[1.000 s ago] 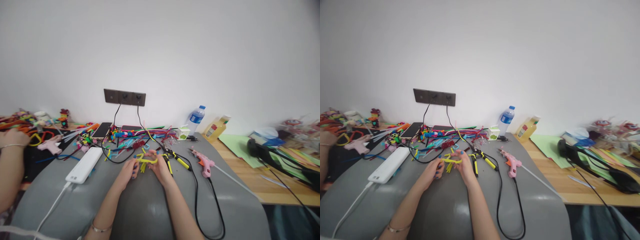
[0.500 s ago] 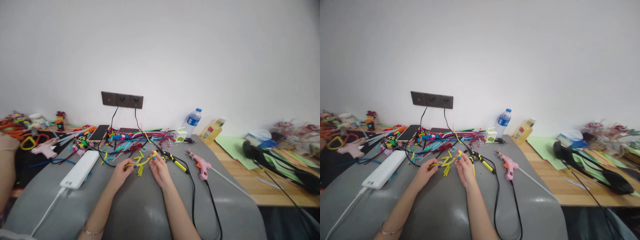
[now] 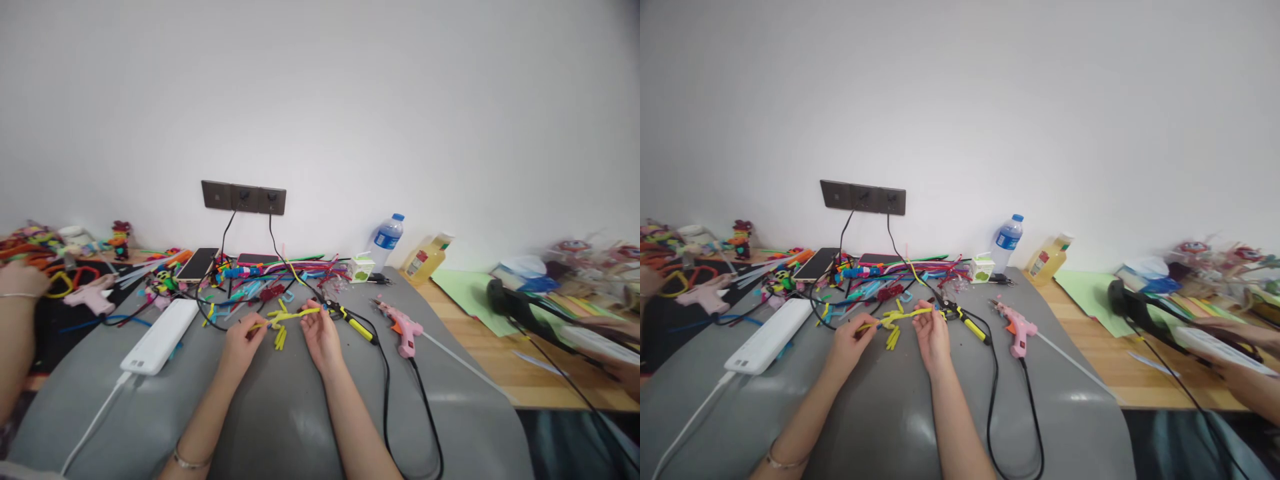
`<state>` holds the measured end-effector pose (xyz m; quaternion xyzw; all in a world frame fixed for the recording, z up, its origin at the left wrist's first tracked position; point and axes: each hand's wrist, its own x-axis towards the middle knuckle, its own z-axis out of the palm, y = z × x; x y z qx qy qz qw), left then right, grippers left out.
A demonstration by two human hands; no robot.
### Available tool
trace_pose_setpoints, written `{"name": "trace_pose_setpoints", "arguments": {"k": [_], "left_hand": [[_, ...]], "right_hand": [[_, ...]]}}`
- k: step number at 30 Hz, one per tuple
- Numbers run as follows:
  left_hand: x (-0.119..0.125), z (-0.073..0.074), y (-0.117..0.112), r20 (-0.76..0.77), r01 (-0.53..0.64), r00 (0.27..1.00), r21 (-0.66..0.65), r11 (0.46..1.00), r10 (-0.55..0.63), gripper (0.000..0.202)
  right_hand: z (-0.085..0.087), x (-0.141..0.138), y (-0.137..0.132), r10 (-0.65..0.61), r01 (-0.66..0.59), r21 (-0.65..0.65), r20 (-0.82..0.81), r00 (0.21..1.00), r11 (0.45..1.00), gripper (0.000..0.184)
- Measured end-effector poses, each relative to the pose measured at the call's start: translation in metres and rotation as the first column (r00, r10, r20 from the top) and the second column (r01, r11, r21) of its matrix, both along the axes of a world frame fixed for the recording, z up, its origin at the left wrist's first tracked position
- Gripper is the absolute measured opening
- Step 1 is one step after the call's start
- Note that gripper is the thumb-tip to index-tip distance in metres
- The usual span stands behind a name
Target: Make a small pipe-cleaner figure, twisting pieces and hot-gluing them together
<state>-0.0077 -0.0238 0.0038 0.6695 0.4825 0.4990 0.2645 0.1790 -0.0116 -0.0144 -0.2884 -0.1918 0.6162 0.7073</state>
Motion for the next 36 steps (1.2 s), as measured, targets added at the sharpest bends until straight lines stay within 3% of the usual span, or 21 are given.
{"name": "trace_pose_setpoints", "arguments": {"k": [5, 9, 12, 14, 17, 20, 22, 25, 29, 31, 36], "left_hand": [[-0.002, -0.003, 0.006, 0.006, -0.092, 0.996, 0.126, 0.988, 0.092, 0.006], [-0.001, -0.009, 0.008, -0.221, -0.18, 0.947, 0.229, 0.957, 0.231, 0.016], [0.002, -0.011, 0.005, -0.351, -0.219, 0.885, 0.265, 0.939, 0.306, 0.025], [0.004, -0.011, 0.003, -0.374, -0.189, 0.884, 0.263, 0.946, 0.28, 0.027], [0.004, -0.009, 0.001, -0.329, -0.069, 0.934, 0.222, 0.973, 0.142, 0.03], [0.003, -0.007, 0.0, -0.214, 0.093, 0.975, 0.124, 0.988, -0.065, 0.029], [0.003, -0.006, -0.002, -0.104, 0.153, 0.984, 0.059, 0.987, -0.146, 0.024], [0.004, -0.002, -0.003, 0.031, 0.164, 0.986, -0.016, 0.986, -0.164, 0.016], [0.005, 0.0, -0.005, 0.056, 0.089, 0.995, -0.076, 0.993, -0.085, 0.012], [0.005, 0.0, -0.005, 0.014, 0.055, 0.998, -0.08, 0.995, -0.054, 0.011], [0.004, 0.0, -0.007, -0.044, 0.121, 0.991, -0.063, 0.991, -0.124, 0.012]], "right_hand": [[0.0, -0.001, -0.002, -0.029, 0.025, 0.037, 0.106, 0.994, 0.999, 0.02], [0.001, -0.007, -0.005, -0.074, 0.059, 0.066, 0.255, 0.964, 0.996, 0.022], [0.003, -0.011, -0.008, -0.048, 0.012, 0.101, 0.355, 0.934, 0.995, 0.02], [0.005, -0.012, -0.01, -0.014, -0.037, 0.122, 0.393, 0.92, 0.992, 0.02], [0.009, -0.013, -0.013, 0.043, -0.119, 0.149, 0.437, 0.898, 0.982, 0.021], [0.01, -0.014, -0.014, 0.056, -0.158, 0.171, 0.487, 0.872, 0.973, 0.02], [0.01, -0.015, -0.013, -0.004, -0.117, 0.193, 0.531, 0.847, 0.974, 0.016], [0.01, -0.015, -0.014, -0.187, 0.001, 0.284, 0.63, 0.754, 0.959, 0.006], [0.014, -0.015, -0.019, -0.391, 0.112, 0.396, 0.75, 0.534, 0.911, 0.016], [0.018, -0.017, -0.022, -0.378, 0.064, 0.4, 0.785, 0.492, 0.914, 0.018], [0.023, -0.02, -0.026, -0.241, -0.151, 0.372, 0.81, 0.535, 0.916, 0.015]]}}
